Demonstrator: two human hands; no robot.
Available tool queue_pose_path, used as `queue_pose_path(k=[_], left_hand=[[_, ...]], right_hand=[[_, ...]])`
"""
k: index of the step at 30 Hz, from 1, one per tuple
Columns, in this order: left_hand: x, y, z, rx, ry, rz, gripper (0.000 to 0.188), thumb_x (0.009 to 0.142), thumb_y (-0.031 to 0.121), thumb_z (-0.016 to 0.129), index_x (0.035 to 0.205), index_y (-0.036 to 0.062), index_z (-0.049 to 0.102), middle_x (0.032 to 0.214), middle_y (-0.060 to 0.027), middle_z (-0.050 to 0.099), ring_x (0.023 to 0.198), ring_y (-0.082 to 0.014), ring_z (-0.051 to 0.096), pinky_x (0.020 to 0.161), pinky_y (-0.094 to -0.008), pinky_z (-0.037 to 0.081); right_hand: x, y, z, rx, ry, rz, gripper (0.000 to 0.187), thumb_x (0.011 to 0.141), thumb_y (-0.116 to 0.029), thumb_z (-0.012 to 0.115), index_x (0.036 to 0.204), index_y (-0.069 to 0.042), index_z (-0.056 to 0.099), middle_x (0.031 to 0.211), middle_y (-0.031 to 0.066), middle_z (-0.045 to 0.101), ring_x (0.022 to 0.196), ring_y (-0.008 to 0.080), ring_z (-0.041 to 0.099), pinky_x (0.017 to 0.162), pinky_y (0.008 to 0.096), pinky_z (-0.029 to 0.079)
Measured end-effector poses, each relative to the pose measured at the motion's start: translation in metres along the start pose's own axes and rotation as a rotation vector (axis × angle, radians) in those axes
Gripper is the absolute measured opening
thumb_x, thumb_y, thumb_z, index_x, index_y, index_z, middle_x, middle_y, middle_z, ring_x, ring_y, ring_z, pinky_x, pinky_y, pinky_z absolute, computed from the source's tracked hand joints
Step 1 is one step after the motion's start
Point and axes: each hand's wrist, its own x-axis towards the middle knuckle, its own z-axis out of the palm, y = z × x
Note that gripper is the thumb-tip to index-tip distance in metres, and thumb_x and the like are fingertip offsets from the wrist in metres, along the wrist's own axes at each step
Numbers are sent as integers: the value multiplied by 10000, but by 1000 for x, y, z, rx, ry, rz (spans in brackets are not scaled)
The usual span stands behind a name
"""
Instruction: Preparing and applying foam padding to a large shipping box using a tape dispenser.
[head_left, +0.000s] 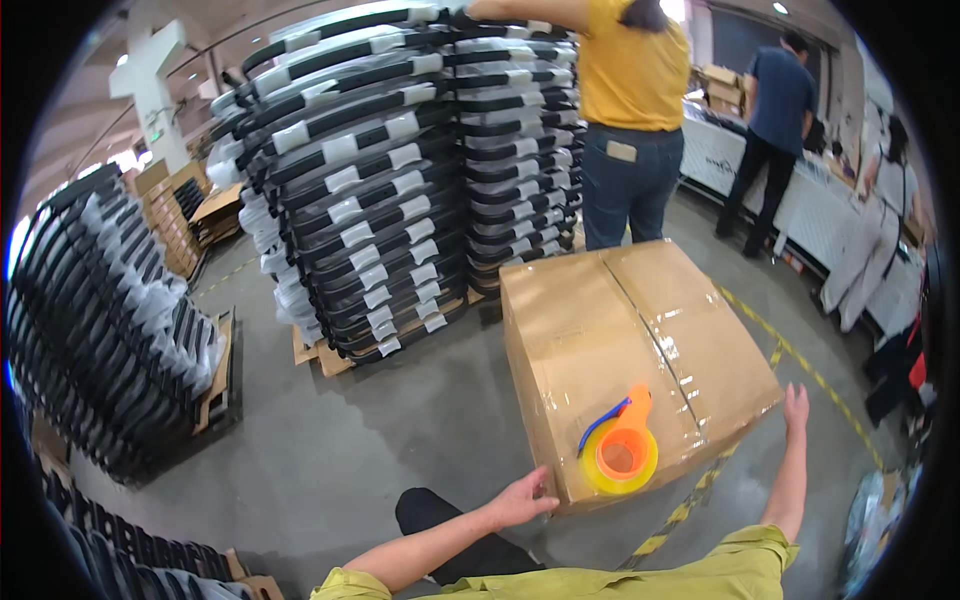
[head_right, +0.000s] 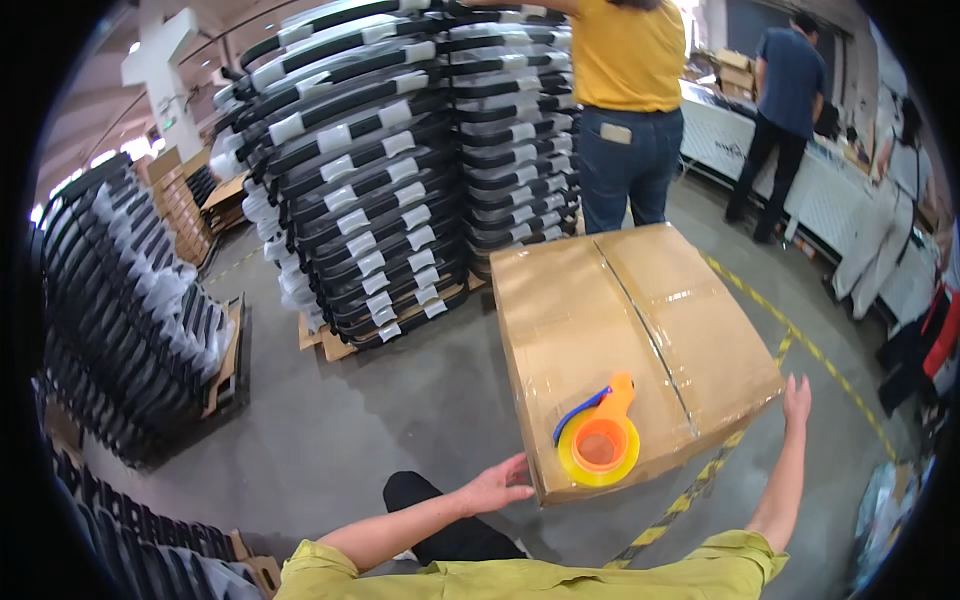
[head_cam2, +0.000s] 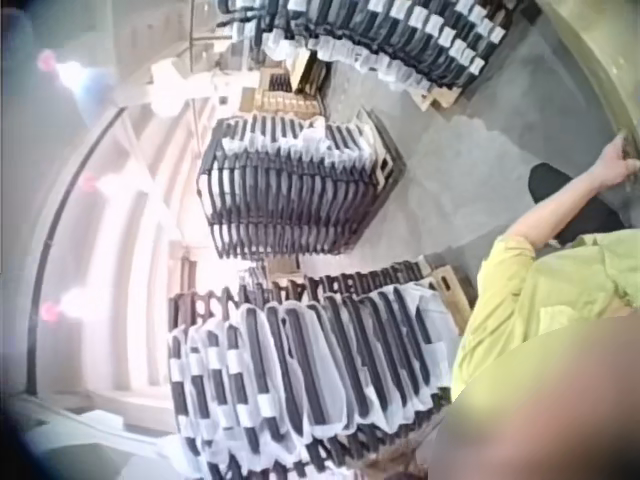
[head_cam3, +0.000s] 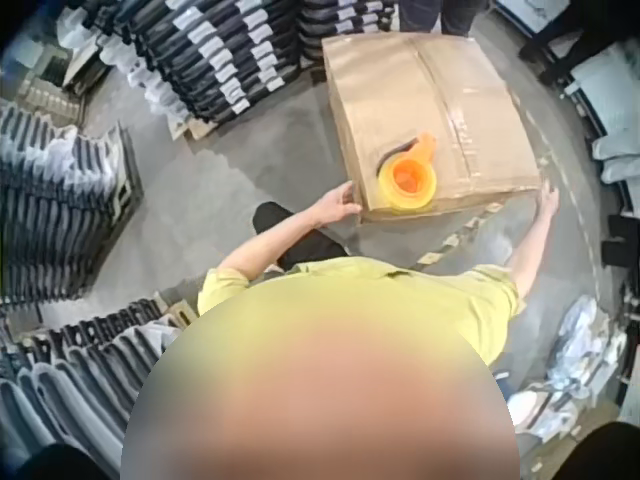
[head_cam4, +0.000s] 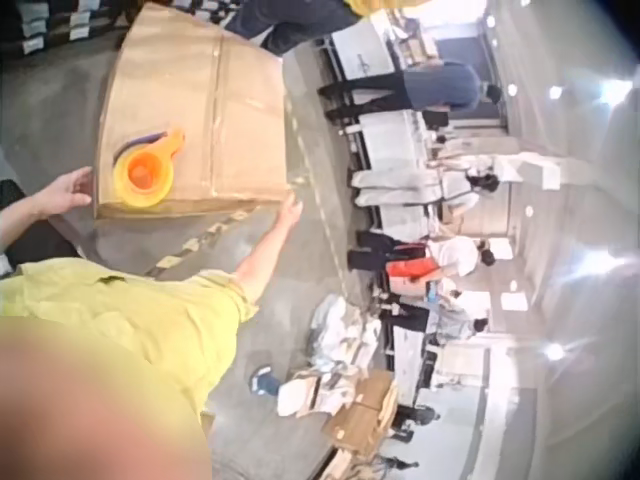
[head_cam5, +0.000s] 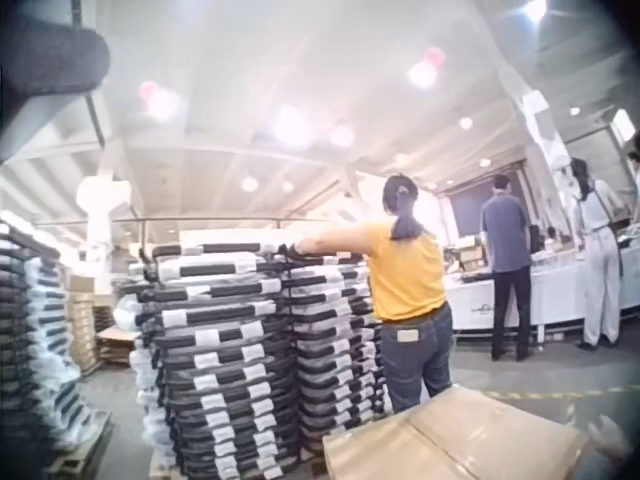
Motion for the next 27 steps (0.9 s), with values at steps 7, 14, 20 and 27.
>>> queue_pose_path(k=[7,14,20,27], left_hand=[[-23,31,11,52,10,-136,774,777,197,606,1355,15,124,1325,-156,333,1188,-251,382,968,-331,335],[-25,10,7,92,191,-56,856,734,297,619,1340,-34,113,1321,-222,315,1222,-272,345,993,-313,298],[-41,2,-31,208,481,14,901,691,311,615,1324,-81,107,1332,-233,292,1240,-287,309,1017,-301,254],[-72,12,-96,-261,441,-119,724,792,320,506,1377,86,149,1341,-81,320,1223,-176,305,965,-288,285]], right_hand=[[-2,54,77,50,-69,334,527,821,-475,462,1132,-53,405,984,112,543,792,236,527,483,357,420],[-15,63,60,367,-112,350,299,777,-284,603,868,-64,422,703,68,533,502,129,484,379,247,365],[-107,11,22,378,-352,368,234,689,-117,659,718,-4,456,568,89,520,433,173,527,371,268,438],[-156,-39,0,320,-783,623,568,767,-410,571,1164,-38,406,1029,160,522,880,277,544,690,450,464]])
